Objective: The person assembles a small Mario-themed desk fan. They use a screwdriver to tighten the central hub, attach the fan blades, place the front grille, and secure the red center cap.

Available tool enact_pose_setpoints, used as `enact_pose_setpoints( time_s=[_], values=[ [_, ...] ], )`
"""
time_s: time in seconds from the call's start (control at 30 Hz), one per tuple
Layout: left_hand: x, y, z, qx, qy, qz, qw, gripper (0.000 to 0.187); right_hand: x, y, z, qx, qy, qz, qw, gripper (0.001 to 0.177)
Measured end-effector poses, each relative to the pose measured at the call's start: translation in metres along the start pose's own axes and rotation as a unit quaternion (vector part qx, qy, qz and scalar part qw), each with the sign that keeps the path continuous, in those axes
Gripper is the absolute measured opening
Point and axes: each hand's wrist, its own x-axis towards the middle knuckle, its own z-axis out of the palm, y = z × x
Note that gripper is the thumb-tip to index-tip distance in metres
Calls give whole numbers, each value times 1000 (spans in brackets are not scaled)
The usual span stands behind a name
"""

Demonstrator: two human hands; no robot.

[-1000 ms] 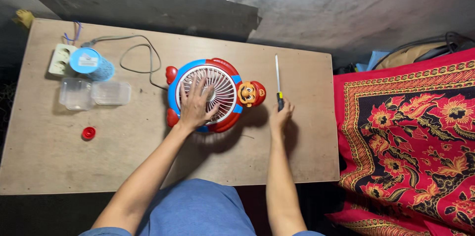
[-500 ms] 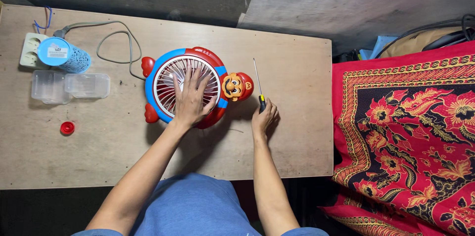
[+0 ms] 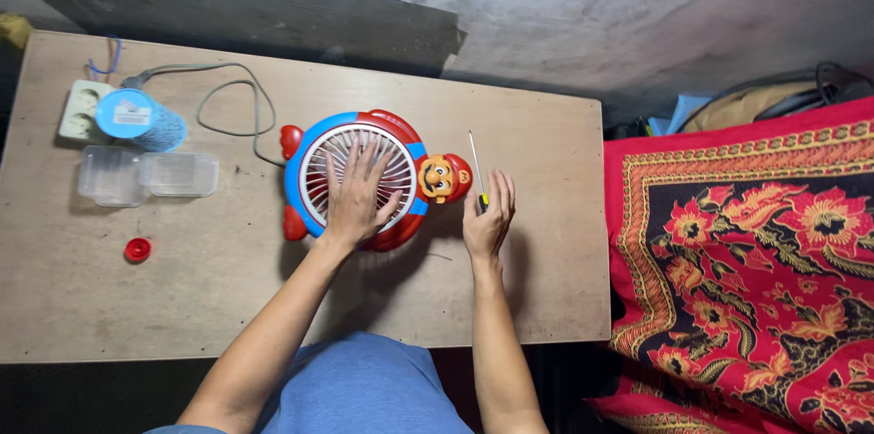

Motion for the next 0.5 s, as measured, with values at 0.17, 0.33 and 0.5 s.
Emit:
enact_pose_setpoints(
  time_s=[0.17, 0.33, 0.5],
  values=[
    [-23, -34, -37, -5, 20, -21, 1000, 75, 14, -117, -6, -6, -124, -152, 981, 64],
    [-71, -102, -89, -3, 37, -87, 996, 75, -11, -218, 35, 68, -223, -253, 939, 64],
    [-131, -192, -137, 18, 77, -144, 986, 69, -50, -290, 105, 101, -260, -283, 918, 56]
  ],
)
